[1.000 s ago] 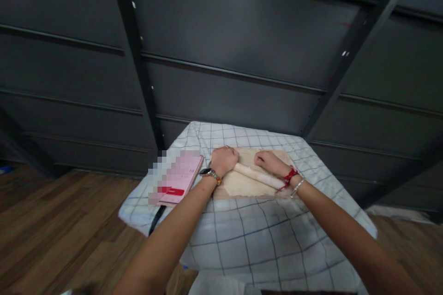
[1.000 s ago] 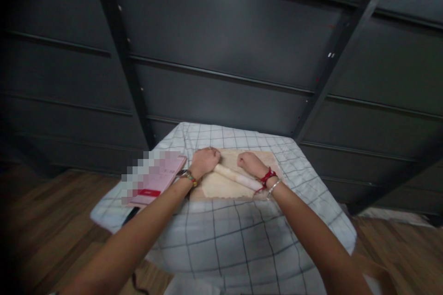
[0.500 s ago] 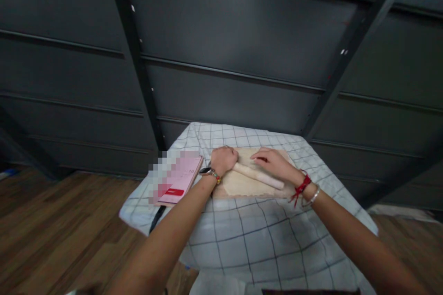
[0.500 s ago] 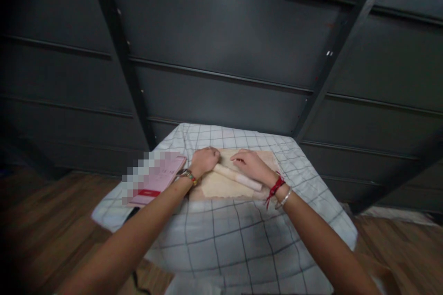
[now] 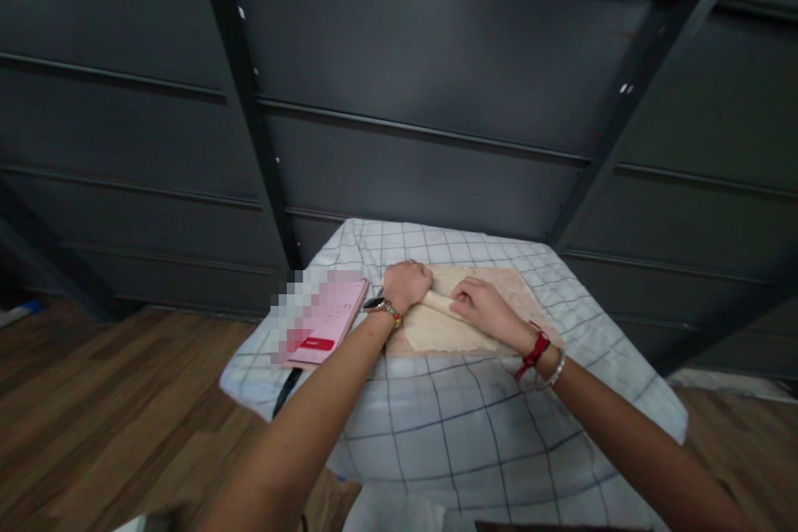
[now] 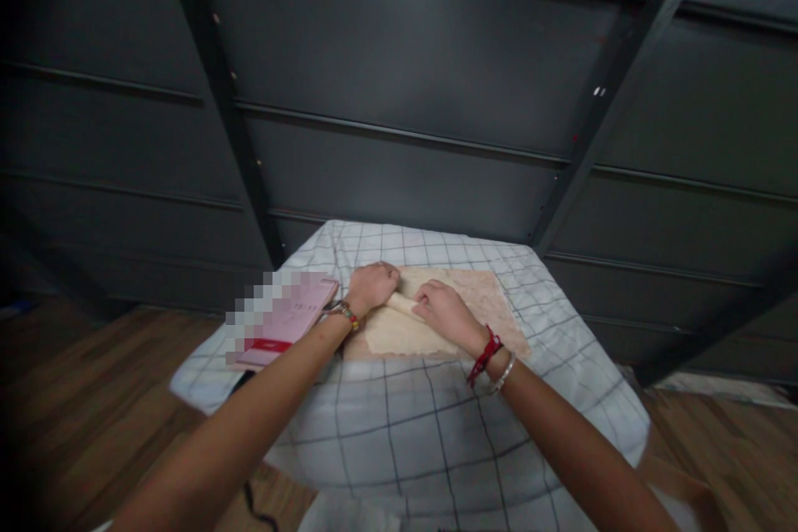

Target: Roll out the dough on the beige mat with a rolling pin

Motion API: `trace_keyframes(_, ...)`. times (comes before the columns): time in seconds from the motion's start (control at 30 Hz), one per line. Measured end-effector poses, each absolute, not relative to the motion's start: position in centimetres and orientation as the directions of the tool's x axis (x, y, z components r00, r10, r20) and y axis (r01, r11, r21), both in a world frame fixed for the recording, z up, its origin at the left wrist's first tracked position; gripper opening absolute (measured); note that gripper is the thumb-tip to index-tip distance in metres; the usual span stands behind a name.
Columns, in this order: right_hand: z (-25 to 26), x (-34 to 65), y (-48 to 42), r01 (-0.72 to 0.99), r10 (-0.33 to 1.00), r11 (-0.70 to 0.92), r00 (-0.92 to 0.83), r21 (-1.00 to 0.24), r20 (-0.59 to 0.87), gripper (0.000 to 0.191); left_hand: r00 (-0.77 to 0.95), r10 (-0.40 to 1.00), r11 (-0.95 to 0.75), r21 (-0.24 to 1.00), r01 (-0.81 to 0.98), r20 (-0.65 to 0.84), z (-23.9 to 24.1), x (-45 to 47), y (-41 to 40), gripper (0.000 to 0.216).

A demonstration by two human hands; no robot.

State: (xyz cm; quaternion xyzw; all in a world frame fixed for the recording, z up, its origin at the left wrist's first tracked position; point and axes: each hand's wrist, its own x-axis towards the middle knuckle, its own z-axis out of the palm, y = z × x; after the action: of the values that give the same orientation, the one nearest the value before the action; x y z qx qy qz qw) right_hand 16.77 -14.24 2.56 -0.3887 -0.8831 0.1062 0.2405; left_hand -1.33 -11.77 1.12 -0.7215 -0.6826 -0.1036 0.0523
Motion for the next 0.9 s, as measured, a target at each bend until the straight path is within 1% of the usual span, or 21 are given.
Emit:
trace_keyframes(0.07, 2.2, 16.6, -14.2, 0.640, 0.753, 0.658, -0.549, -0.397, 0.363, 0.004, 0.047, 0.974, -0.064, 0.067, 0.996, 0.221, 1.2, -1.3, -11.8, 0.047)
trace_keyframes(0.17, 1.9, 16.6, -13.8, 0.644, 0.751, 0.658, -0.532, -0.390, 0.390, 0.005, 0.053, 0.974, -0.071, 0.073, 0.995, 0.220, 1.1, -1.3, -11.7, 0.048)
trace_keyframes(0.3, 1.9, 16.5, -13.4, 0.651, 0.732, 0.681, -0.587, -0.335, 0.347, 0.013, 0.052, 0.973, -0.072, 0.078, 0.994, 0.225, 0.9, -1.4, -11.5, 0.049)
trace_keyframes(0.37, 2.0, 16.4, -13.6, 0.661, 0.723, 0.689, -0.597, -0.298, 0.349, 0.016, 0.057, 0.974, -0.074, 0.069, 0.995, 0.221, 0.9, -1.5, -11.6, 0.048)
trace_keyframes(0.47, 1.9, 16.2, -14.2, 0.670, 0.712, 0.694, -0.582, -0.263, 0.393, 0.016, 0.069, 0.974, -0.081, 0.050, 0.995, 0.218, 0.9, -1.5, -11.8, 0.047)
trace_keyframes(0.63, 1.5, 16.0, -14.3, 0.681, 0.713, 0.686, -0.561, -0.256, 0.421, 0.014, 0.078, 0.966, -0.088, 0.029, 0.996, 0.248, 0.9, -1.5, -12.0, 0.047)
trace_keyframes(0.73, 1.5, 15.9, -13.8, 0.694, 0.719, 0.677, -0.555, -0.243, 0.420, 0.015, 0.064, 0.967, -0.076, 0.041, 0.996, 0.247, 1.0, -1.4, -12.0, 0.047)
trace_keyframes(0.9, 1.7, 15.7, -13.2, 0.734, 0.736, 0.654, -0.559, -0.186, 0.381, 0.018, 0.050, 0.963, -0.068, 0.058, 0.996, 0.264, 1.0, -1.2, -12.0, 0.048)
